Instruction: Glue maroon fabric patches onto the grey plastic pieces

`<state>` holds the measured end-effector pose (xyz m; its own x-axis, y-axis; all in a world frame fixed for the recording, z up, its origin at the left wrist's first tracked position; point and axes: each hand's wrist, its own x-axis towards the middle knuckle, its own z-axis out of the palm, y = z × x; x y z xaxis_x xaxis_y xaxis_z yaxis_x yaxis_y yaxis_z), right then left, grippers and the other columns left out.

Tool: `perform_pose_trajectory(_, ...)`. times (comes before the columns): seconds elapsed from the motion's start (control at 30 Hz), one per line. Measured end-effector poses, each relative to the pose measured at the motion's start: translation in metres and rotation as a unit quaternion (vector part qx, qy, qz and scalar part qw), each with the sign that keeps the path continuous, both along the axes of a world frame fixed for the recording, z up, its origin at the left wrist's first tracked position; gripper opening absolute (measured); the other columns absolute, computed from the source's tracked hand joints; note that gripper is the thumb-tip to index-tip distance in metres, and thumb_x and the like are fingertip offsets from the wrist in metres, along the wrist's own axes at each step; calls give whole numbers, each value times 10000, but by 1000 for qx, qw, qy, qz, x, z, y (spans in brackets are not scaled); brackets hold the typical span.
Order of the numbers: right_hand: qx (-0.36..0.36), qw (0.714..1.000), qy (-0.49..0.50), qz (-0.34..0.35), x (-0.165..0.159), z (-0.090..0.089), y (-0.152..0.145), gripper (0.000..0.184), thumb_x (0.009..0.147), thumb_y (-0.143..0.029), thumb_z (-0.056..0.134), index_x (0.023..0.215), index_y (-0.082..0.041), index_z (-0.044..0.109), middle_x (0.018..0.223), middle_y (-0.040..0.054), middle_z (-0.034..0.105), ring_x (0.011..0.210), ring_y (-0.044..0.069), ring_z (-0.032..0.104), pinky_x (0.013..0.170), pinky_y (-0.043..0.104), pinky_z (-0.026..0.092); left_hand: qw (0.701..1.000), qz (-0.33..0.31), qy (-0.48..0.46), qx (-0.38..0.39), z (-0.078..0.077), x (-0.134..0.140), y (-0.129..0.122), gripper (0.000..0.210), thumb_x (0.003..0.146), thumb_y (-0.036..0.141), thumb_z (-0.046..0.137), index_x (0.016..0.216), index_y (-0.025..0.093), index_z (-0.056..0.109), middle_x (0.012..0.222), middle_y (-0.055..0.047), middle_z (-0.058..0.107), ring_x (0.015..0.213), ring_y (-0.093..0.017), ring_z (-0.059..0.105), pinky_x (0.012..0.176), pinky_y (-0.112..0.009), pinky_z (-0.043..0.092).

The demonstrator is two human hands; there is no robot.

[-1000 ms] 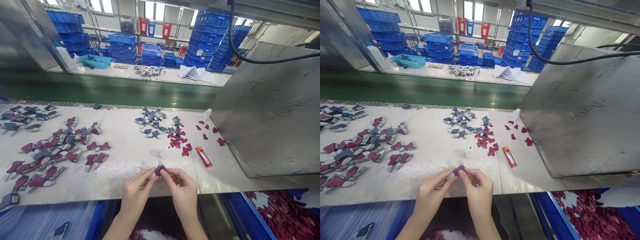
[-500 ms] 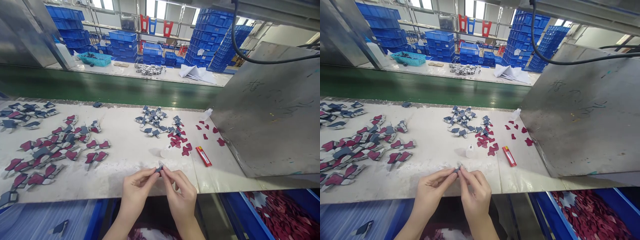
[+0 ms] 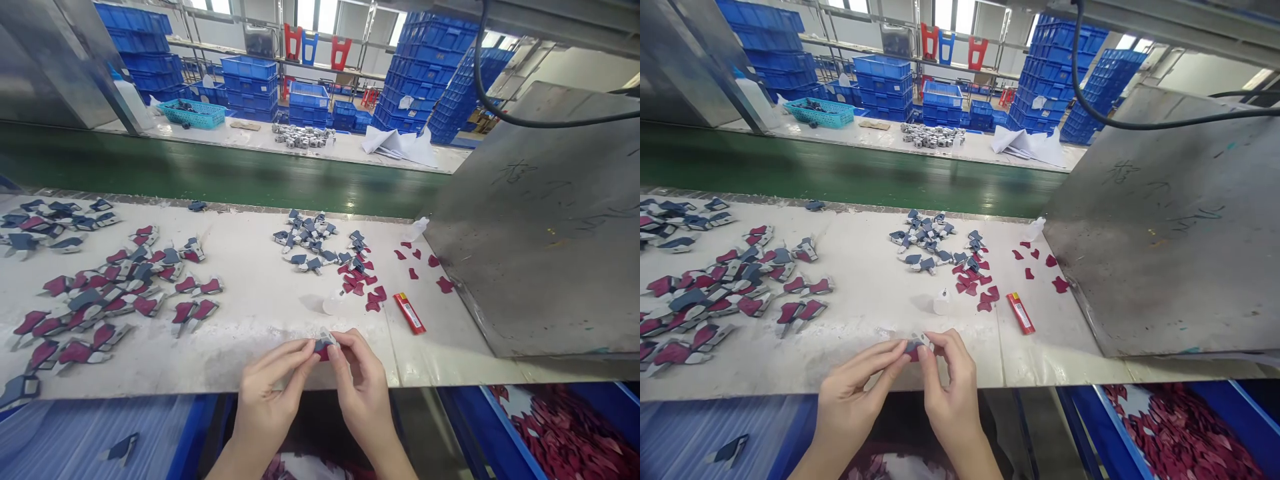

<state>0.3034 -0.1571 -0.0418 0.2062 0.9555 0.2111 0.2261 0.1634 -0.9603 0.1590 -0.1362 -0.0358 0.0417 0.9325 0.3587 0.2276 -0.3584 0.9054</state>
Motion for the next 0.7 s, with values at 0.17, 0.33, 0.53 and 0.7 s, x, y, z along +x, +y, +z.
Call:
perform_pose_trajectory(0.17, 10, 998, -10, 54, 3, -2, -1, 222, 949, -257, 550, 1159, -270, 621, 943, 29, 590, 874, 153, 594, 772, 274, 511, 998, 20, -20, -52, -1, 1, -4, 168, 785, 158, 745, 895, 272, 800, 936, -3, 791, 844, -178, 759, 777, -223, 631)
perform_pose_trajectory(0.33, 0, 999, 36, 23, -1, -2, 2, 216, 905, -283, 626, 1120, -267, 635, 959, 29, 594, 915, 163, 598, 811, 283, 512, 999, 41, -15, -31, 2, 6, -6, 166, 785, 156, 739, 904, 252, 802, 922, -14, 788, 804, -169, 761, 725, -190, 631)
perform_pose_trajectory(0.53, -95, 980, 175, 14, -8, -1, 7, 221, 831, -391, 703, 918, -199, 637, 825, 11, 594, 787, 149, 571, 734, 269, 484, 998, 55, 12, 18, -3, 3, -7, 192, 767, 115, 741, 897, 240, 807, 916, -25, 791, 800, -172, 756, 809, -226, 618)
perform_pose_trajectory(0.7, -159, 952, 257, 38, -7, 0, 14, 288, 744, -423, 782, 870, -193, 665, 813, 16, 639, 781, 153, 587, 730, 277, 499, 973, -4, -124, -194, 0, -2, 3, 144, 743, 213, 777, 877, 251, 814, 927, -26, 799, 842, -209, 764, 764, -229, 630)
